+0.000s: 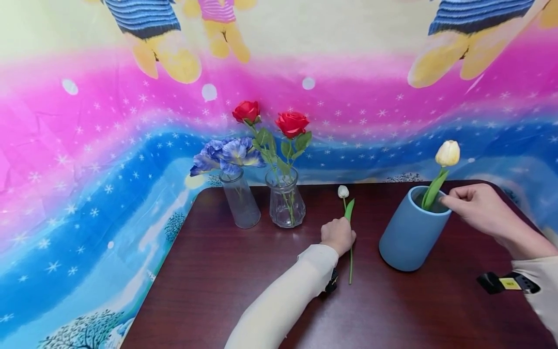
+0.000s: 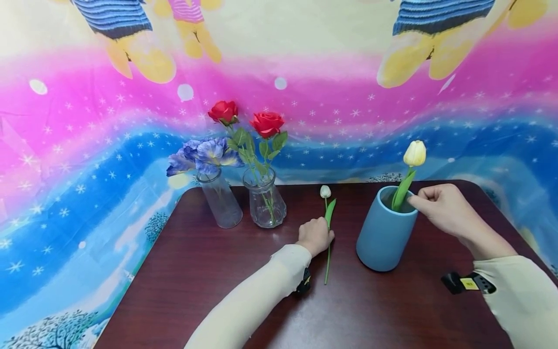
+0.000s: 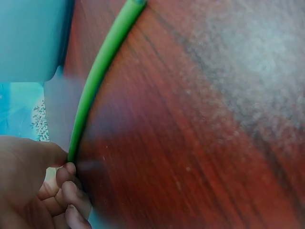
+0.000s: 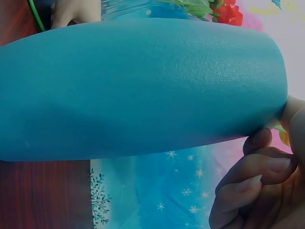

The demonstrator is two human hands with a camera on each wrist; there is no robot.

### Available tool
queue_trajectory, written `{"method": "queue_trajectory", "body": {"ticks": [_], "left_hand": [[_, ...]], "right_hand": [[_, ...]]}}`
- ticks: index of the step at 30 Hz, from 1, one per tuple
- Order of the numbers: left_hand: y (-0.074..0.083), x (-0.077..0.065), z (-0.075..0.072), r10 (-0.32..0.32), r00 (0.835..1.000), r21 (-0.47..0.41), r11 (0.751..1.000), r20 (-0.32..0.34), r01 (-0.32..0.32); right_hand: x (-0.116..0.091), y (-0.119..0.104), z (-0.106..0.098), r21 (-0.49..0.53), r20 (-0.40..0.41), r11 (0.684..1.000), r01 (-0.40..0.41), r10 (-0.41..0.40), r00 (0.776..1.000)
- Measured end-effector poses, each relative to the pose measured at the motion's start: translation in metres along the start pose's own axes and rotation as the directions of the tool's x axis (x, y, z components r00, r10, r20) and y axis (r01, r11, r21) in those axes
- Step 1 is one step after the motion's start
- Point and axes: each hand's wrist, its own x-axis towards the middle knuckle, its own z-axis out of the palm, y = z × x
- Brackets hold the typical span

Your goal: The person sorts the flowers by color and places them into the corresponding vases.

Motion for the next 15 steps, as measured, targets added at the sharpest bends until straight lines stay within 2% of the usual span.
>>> {"method": "queue_trajectory", "body": {"ticks": [4,8,12,15], "left_hand": [[0.002,0.0005,-0.0004,0.01,1.0,0.032,0.999,-0.001,-0.01],[0.004,0.0007,-0.0033,0.011,0.999,0.038,0.999,0.048,-0.013],[0.0038,0.001,-0.0055,0.006,0.997,0.003,1.0,0.082,-0.006],[0.0012,0.0006,-0.0057,0.01,0.997,-0.036,0.999,0.082,-0.007]], "right_hand": [[0.0,0.0001,-0.0007,0.006,0.0,1.0,0.003,-0.003,1.0],[0.0003,0.0007,-0.0014,0.009,0.001,1.0,0.0,0.0,1.0],[0.0001,0.0013,-0.0015,0.013,0.003,1.0,0.0,0.0,1.0],[0.0,0.0008,-0.0012,0.019,0.004,1.0,0.005,-0.005,1.0]]}}
